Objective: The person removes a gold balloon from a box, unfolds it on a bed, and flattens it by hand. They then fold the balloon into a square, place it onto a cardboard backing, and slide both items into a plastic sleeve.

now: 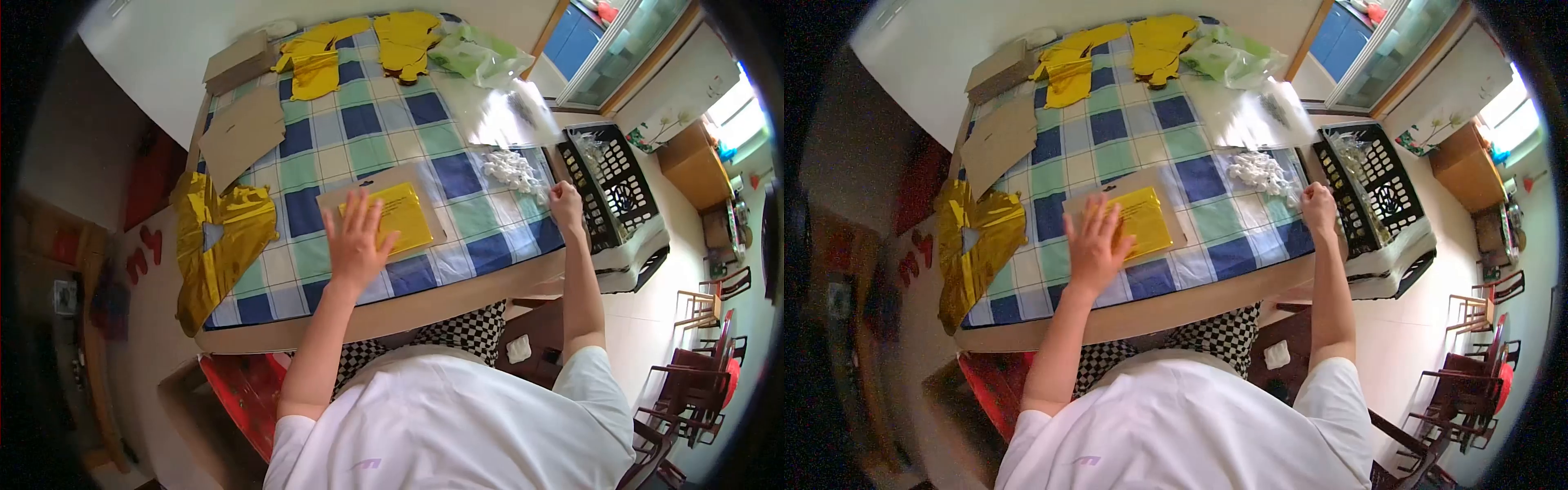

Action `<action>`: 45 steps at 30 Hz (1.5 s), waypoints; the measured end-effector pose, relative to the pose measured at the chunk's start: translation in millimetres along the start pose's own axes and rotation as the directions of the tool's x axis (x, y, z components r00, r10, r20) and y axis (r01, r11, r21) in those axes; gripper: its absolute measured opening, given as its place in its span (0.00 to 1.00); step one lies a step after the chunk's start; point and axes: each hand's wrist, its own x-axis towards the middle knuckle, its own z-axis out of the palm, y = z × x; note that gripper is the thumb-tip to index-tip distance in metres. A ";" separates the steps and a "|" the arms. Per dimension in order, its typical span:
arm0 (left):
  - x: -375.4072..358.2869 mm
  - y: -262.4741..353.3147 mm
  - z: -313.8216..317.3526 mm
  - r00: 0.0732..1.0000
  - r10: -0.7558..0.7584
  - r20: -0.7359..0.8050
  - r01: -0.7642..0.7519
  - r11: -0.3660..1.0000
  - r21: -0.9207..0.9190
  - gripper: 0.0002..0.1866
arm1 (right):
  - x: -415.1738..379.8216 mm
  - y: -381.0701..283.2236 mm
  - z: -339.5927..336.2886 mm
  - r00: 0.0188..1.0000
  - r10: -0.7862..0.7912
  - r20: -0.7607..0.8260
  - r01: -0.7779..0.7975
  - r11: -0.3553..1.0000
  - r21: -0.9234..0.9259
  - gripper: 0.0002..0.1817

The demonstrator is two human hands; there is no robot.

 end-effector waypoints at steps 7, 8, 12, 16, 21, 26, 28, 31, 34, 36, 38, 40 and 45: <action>-2.8 20.5 28.4 0.979 0.182 0.092 -0.170 0.977 -0.126 0.32 | -42.6 -60.8 -41.2 0.982 -0.045 -0.182 0.096 0.955 0.279 0.03; -2.9 18.6 31.5 0.980 0.183 0.082 -0.173 0.979 -0.112 0.31 | -60.5 -79.5 -35.5 0.985 -0.126 -0.117 0.164 0.889 0.427 0.02; -1.7 15.9 35.5 0.979 0.188 0.078 -0.182 0.980 -0.074 0.30 | -143.1 -172.7 -41.1 0.807 -0.513 0.292 0.298 0.781 0.549 0.03; -2.2 17.8 27.3 0.979 0.178 0.101 -0.164 0.977 -0.139 0.31 | -151.0 -176.4 -31.8 0.863 -0.407 0.299 0.258 0.864 0.432 0.03; -3.2 18.9 28.7 0.981 0.168 0.099 -0.156 0.981 -0.114 0.32 | -155.4 -187.6 -22.6 0.926 -0.288 0.245 0.153 0.879 0.452 0.05; -2.4 16.5 30.1 0.978 0.180 0.101 -0.170 0.980 -0.104 0.33 | -161.3 -226.1 -6.4 0.959 -0.249 0.134 0.093 0.725 0.683 0.06; -3.2 16.4 31.6 0.978 0.183 0.100 -0.173 0.979 -0.105 0.34 | -167.3 -224.0 -8.4 0.972 -0.221 0.078 0.127 0.777 0.617 0.08; -3.3 16.9 32.5 0.980 0.170 0.099 -0.158 0.980 -0.117 0.33 | -174.2 -202.2 -7.8 0.942 -0.336 0.006 0.286 0.812 0.508 0.10; -3.5 17.1 32.6 0.980 0.171 0.100 -0.160 0.981 -0.106 0.33 | -177.4 -199.3 -6.6 0.905 -0.425 -0.005 0.378 0.800 0.466 0.12; -3.8 17.1 31.3 0.980 0.172 0.098 -0.162 0.981 -0.104 0.34 | -177.4 -205.2 -10.0 0.885 -0.462 -0.051 0.436 0.787 0.437 0.14; -3.7 16.5 30.4 0.981 0.171 0.092 -0.162 0.982 -0.102 0.34 | -178.5 -204.3 -14.3 0.885 -0.465 -0.021 0.426 0.792 0.438 0.15; -4.2 17.5 31.6 0.982 0.170 0.085 -0.160 0.981 -0.107 0.34 | -181.0 -203.1 -14.0 0.876 -0.483 -0.004 0.438 0.791 0.428 0.14; -2.9 17.4 31.7 0.981 0.170 0.093 -0.160 0.981 -0.108 0.34 | -184.4 -208.7 -14.3 0.889 -0.456 -0.023 0.417 0.791 0.448 0.08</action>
